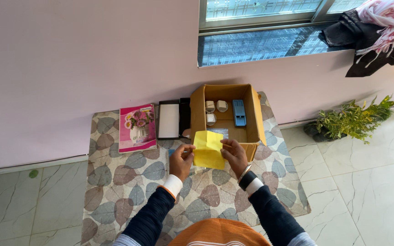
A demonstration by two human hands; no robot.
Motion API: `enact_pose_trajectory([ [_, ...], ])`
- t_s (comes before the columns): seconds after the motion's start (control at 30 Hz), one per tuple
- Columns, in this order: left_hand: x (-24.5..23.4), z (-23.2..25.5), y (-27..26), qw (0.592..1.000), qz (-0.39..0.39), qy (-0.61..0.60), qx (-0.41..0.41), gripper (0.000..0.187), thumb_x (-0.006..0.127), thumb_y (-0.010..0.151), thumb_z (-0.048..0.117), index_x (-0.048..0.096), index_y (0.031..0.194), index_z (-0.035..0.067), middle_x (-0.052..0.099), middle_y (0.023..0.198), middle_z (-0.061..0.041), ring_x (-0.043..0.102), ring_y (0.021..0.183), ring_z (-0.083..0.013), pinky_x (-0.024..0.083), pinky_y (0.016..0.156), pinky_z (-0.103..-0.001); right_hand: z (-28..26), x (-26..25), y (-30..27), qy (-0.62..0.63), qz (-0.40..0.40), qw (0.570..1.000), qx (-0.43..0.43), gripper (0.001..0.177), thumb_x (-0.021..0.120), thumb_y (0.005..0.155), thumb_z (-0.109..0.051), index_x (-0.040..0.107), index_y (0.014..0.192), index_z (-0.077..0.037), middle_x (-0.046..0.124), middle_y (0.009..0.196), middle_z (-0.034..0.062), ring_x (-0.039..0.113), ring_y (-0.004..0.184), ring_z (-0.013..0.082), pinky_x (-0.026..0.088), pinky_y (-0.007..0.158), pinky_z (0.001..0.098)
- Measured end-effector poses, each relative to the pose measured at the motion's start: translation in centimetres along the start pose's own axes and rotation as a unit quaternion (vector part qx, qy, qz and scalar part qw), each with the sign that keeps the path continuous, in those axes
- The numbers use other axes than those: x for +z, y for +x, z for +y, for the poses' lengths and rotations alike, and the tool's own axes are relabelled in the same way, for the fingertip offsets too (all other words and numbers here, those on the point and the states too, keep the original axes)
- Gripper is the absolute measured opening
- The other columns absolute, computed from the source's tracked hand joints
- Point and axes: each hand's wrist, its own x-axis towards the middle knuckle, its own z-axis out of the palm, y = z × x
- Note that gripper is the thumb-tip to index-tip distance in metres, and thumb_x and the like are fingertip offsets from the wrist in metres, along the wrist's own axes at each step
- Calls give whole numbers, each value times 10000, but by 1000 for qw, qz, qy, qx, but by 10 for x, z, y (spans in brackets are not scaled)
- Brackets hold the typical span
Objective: The person organizes white charging cables and adapters on a table. They untangle the cables, fold them, and place them into a cardboard box along with other items like a yellow paper and a blue cloth. The person also handles a plastic bag and a pink book, moving them aside or into the box.
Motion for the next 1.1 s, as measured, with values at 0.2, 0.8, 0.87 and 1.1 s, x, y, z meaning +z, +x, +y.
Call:
enact_pose_trajectory([
  [0.2, 1, 14, 4, 999, -19, 36, 5, 303, 673, 891, -20, 680, 1182, 67, 765, 1085, -82, 767, 978, -182, 612, 817, -310, -46, 10, -8, -260, 34, 954, -146, 454, 720, 915, -223, 586, 1338, -129, 557, 1434, 131, 530, 1327, 254, 533, 1009, 393],
  [0.8, 26, 66, 41, 929, -41, 255, 265, 456, 830, 770, 22, 682, 1194, 106, 624, 1286, -138, 641, 1182, -347, 528, 986, -417, -85, 5, 25, -434, -58, 873, -213, 269, 772, 876, -228, 709, 1106, -106, 778, 1024, 88, 728, 977, 287, 531, 909, 414],
  [0.87, 26, 71, 53, 936, -104, 232, 244, 567, 858, 764, 45, 615, 1277, 65, 624, 1295, -172, 615, 1169, -366, 504, 962, -428, -87, 0, 32, -385, -70, 900, -193, 288, 776, 881, -221, 706, 1121, -80, 766, 1040, 119, 739, 956, 303, 585, 841, 397],
  [1.1, 36, 55, 99, 977, -207, 51, 20, 543, 775, 821, 91, 601, 1335, 115, 762, 1095, -90, 753, 964, -192, 612, 872, -316, -84, -27, 64, -230, -90, 966, -75, 296, 745, 908, -123, 654, 1173, -27, 769, 1050, 112, 755, 992, 189, 610, 881, 305],
])
